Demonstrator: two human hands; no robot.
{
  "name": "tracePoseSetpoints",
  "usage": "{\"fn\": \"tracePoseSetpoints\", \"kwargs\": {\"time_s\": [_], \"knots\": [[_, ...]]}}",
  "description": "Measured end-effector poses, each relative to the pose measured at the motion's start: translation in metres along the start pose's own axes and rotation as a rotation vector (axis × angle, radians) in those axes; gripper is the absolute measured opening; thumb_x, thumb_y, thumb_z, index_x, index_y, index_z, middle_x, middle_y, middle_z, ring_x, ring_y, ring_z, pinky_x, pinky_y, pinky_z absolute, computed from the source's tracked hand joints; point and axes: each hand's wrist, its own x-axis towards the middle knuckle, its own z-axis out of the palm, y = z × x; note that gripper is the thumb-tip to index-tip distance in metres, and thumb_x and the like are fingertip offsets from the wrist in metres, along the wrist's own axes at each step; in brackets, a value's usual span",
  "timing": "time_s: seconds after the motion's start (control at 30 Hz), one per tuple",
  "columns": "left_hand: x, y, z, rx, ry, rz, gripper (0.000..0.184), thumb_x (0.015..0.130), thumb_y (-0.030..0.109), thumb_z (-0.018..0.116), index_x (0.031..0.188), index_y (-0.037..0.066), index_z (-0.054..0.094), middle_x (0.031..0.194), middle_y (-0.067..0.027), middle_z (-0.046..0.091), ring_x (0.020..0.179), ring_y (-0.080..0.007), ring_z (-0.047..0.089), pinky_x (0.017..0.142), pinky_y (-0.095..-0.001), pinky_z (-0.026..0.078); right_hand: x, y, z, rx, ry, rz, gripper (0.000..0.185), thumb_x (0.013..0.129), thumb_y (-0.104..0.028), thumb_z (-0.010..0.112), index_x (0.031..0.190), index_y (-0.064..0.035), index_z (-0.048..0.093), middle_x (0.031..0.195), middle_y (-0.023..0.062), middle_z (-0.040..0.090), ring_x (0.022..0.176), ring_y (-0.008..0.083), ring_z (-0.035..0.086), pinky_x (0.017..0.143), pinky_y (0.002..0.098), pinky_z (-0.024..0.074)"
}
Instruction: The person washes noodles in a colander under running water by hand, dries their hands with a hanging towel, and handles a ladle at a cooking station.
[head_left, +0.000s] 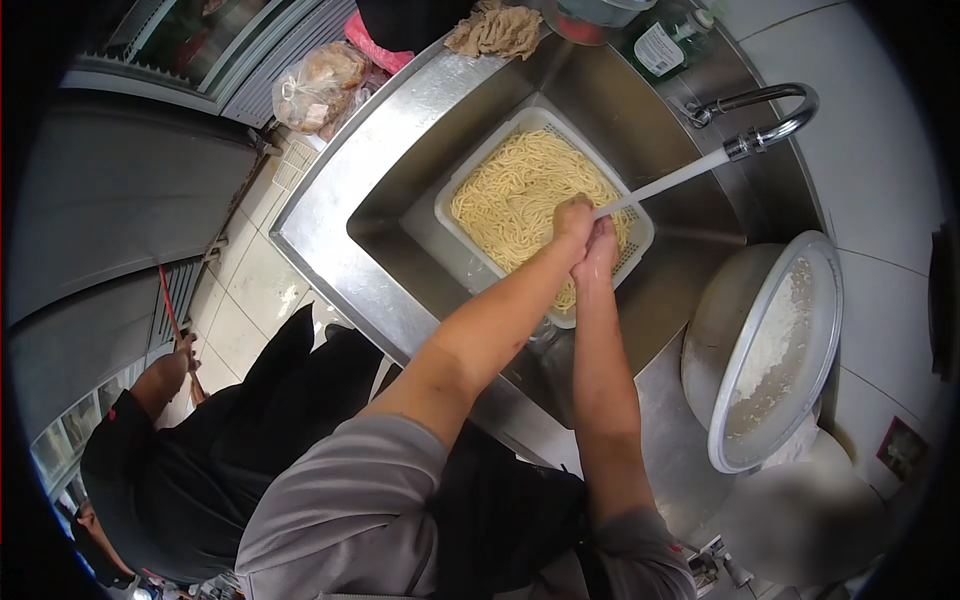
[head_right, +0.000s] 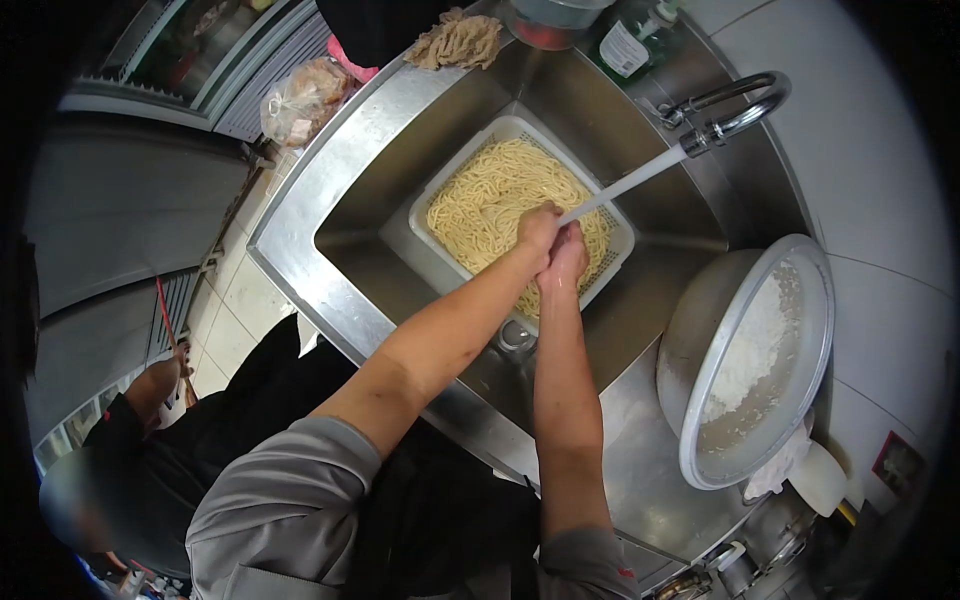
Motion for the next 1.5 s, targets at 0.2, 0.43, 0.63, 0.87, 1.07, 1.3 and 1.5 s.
{"fn": "tracePoseSetpoints", "kwargs": {"time_s": [0.2,0.43,0.63,0.87,1.07,1.3,1.5], "knots": [[-0.041,0.051,0.044,-0.152,-0.231,0.231,0.026,0.096,0.017,0.052,0.09,-0.002,0.068,0.082,-0.0075,0.064,0.075,-0.0169,0.06,0.07,-0.0308,0.051,-0.014,-0.06,0.047,-0.051,-0.121,-0.318,0.032,0.105,-0.025,0.043,0.111,-0.0006,0.061,0.11,0.0099,0.065,0.103,0.0204,0.063,0.091,0.0319,0.0492],[-0.089,0.11,0.082,-0.045,-0.327,0.531,0.031,0.095,0.018,0.048,0.09,-0.005,0.069,0.08,-0.013,0.068,0.076,-0.022,0.065,0.073,-0.035,0.051,-0.041,-0.115,0.099,0.015,-0.134,-0.477,0.031,0.101,-0.029,0.055,0.104,0.0001,0.066,0.105,0.0096,0.067,0.096,0.0191,0.065,0.084,0.0313,0.0515],[-0.08,0.083,0.066,0.235,-0.226,0.679,0.028,0.093,0.017,0.049,0.096,-0.004,0.069,0.091,-0.0194,0.07,0.086,-0.0302,0.068,0.079,-0.0397,0.052,-0.023,-0.095,0.062,-0.254,-0.009,-0.523,0.027,0.098,-0.027,0.059,0.096,-0.0018,0.068,0.093,0.0083,0.067,0.092,0.0188,0.065,0.08,0.0313,0.0504],[0.028,-0.078,-0.037,0.379,0.152,0.023,0.028,0.094,0.019,0.053,0.098,-0.003,0.069,0.094,-0.0196,0.069,0.086,-0.0352,0.066,0.077,-0.0421,0.052,0.026,0.014,-0.102,-0.647,0.25,-0.087,0.019,0.098,-0.019,0.057,0.094,-0.001,0.061,0.087,0.0091,0.065,0.081,0.0196,0.062,0.071,0.0319,0.0503],[0.009,-0.037,-0.01,-0.051,-0.111,-0.009,0.029,0.097,0.02,0.049,0.091,-0.002,0.068,0.082,-0.012,0.066,0.073,-0.0219,0.063,0.067,-0.0372,0.051,0.009,-0.004,-0.024,-0.036,-0.003,-0.019,0.025,0.101,-0.024,0.057,0.098,0.0005,0.063,0.087,0.0088,0.066,0.079,0.0199,0.063,0.073,0.0307,0.0529],[-0.04,0.057,0.04,-0.185,-0.199,0.286,0.033,0.101,0.023,0.048,0.088,-0.001,0.066,0.081,-0.0103,0.065,0.071,-0.0191,0.061,0.069,-0.0348,0.052,-0.017,-0.064,0.074,-0.095,-0.046,-0.289,0.029,0.104,-0.024,0.05,0.097,-0.0002,0.065,0.088,0.0079,0.067,0.08,0.0172,0.063,0.072,0.0299,0.0516],[-0.066,0.092,0.057,-0.055,-0.282,0.473,0.032,0.1,0.02,0.047,0.095,-0.002,0.069,0.088,-0.0112,0.069,0.079,-0.0196,0.064,0.075,-0.0333,0.052,-0.009,-0.088,0.086,0.015,-0.135,-0.277,0.032,0.103,-0.028,0.053,0.103,0.0004,0.067,0.096,0.0092,0.068,0.085,0.0183,0.064,0.075,0.0329,0.0526]]}}
